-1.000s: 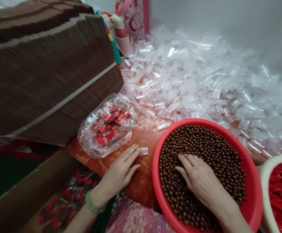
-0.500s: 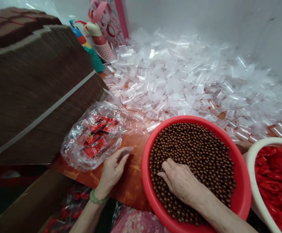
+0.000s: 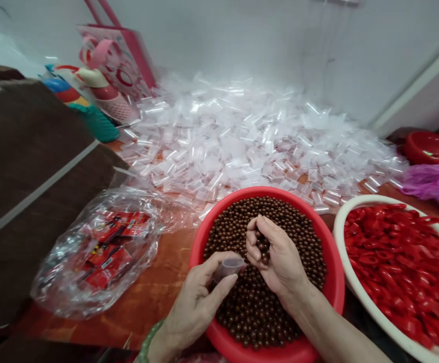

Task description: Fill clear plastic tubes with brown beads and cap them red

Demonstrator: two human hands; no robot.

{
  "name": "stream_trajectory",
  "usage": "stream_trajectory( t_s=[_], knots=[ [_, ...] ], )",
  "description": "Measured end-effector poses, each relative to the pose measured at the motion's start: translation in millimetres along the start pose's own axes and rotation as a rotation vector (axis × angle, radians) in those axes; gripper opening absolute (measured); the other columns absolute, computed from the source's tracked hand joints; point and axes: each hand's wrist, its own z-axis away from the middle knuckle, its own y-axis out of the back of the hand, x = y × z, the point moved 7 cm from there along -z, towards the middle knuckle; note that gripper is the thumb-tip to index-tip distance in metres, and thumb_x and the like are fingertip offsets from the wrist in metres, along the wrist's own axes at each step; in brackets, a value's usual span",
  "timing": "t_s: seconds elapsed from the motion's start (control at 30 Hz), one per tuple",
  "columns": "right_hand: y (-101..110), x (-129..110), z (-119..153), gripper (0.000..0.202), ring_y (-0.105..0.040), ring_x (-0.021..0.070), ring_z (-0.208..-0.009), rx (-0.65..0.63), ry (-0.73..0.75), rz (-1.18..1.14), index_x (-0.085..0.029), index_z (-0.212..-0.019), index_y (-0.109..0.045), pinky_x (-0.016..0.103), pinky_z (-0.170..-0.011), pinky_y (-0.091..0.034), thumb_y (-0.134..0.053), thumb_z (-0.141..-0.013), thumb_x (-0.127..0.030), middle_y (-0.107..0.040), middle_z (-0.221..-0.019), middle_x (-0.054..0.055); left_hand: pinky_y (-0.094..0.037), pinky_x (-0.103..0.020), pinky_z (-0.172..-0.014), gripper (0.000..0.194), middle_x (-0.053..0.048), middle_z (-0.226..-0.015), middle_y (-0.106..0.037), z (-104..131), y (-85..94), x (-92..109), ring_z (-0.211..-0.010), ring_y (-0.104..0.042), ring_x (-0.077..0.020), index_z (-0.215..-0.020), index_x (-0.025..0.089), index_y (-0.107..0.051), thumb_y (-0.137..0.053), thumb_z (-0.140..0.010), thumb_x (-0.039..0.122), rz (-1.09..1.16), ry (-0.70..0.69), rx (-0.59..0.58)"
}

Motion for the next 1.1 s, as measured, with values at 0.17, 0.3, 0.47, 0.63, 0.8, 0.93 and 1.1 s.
stream_trajectory(
  t_s=[0.17, 0.3, 0.47, 0.63, 0.8, 0.93, 1.1],
  knots=[
    [12, 11, -7, 0.029, -0.038, 0.0022, -0.041, 0.047, -0.034, -0.095, -0.016, -0.081, -0.063, 0.010, -0.033, -0.022, -0.078, -0.072, -0.039, -0.053, -0.060, -0.005, -0.054, -0.033, -0.093, 0.028, -0.008, -0.111, -0.073, -8, 5.8, -1, -0.100, -0.069, -0.0203, -0.115, 0.020, -0.066, -0.061, -0.088, 0.020, 0.153, 0.049, 0.117],
    [20, 48, -14, 0.033, -0.038, 0.0032, -0.039, 0.100, -0.138, -0.103, -0.015, -0.077, -0.062, 0.011, -0.031, -0.020, -0.077, -0.072, -0.044, -0.054, -0.056, -0.004, -0.055, -0.035, -0.094, 0.012, -0.011, -0.125, -0.067, -15, 11.8, 11, -0.104, -0.070, -0.0224, -0.096, 0.017, -0.067, -0.064, -0.085, 0.020, 0.317, -0.006, 0.213],
    [9, 71, -13, 0.046, -0.038, 0.0031, -0.038, 0.104, -0.222, -0.087, -0.015, -0.073, -0.061, 0.011, -0.030, -0.020, -0.079, -0.065, -0.057, -0.053, -0.054, -0.004, -0.053, -0.040, -0.098, 0.007, -0.010, -0.114, -0.065, -18, 9.1, 9, -0.110, -0.065, -0.0246, -0.089, 0.018, -0.066, -0.064, -0.083, 0.015, 0.196, -0.103, 0.323],
    [8, 60, -14, 0.046, -0.032, 0.0015, -0.037, 0.081, -0.192, -0.017, -0.015, -0.073, -0.060, 0.011, -0.031, -0.016, -0.079, -0.066, -0.056, -0.050, -0.053, -0.007, -0.053, -0.032, -0.085, 0.010, -0.005, -0.093, -0.065, -13, 9.9, 19, -0.092, -0.064, -0.0186, -0.089, 0.019, -0.067, -0.065, -0.083, 0.011, -0.185, -0.305, 0.362],
    [11, 42, -16, 0.041, -0.035, 0.0015, -0.038, 0.056, -0.124, 0.085, -0.015, -0.073, -0.061, 0.011, -0.032, -0.013, -0.081, -0.067, -0.049, -0.054, -0.055, -0.005, -0.051, -0.028, -0.071, 0.014, -0.005, -0.086, -0.066, -15, 7.4, 22, -0.079, -0.064, -0.0176, -0.096, 0.018, -0.062, -0.055, -0.089, 0.009, -0.409, -0.324, 0.229],
    [15, 33, -19, 0.039, -0.036, 0.0009, -0.038, 0.056, -0.099, 0.145, -0.013, -0.069, -0.061, 0.011, -0.033, -0.013, -0.084, -0.065, -0.044, -0.057, -0.059, -0.003, -0.051, -0.033, -0.075, 0.023, -0.008, -0.096, -0.069, -15, 1.6, 14, -0.084, -0.065, -0.0218, -0.111, 0.018, -0.058, -0.049, -0.091, 0.011, -0.578, -0.241, 0.114],
    [29, 15, -25, 0.038, -0.041, 0.0031, -0.043, 0.139, -0.002, 0.119, -0.015, -0.074, -0.061, 0.012, -0.034, -0.017, -0.081, -0.068, -0.048, -0.055, -0.063, -0.004, -0.047, -0.030, -0.073, 0.013, -0.004, -0.091, -0.070, -20, -8.2, -3, -0.081, -0.064, -0.0198, -0.094, 0.020, -0.060, -0.052, -0.089, 0.012, -0.445, -0.019, -0.080]
  ],
)
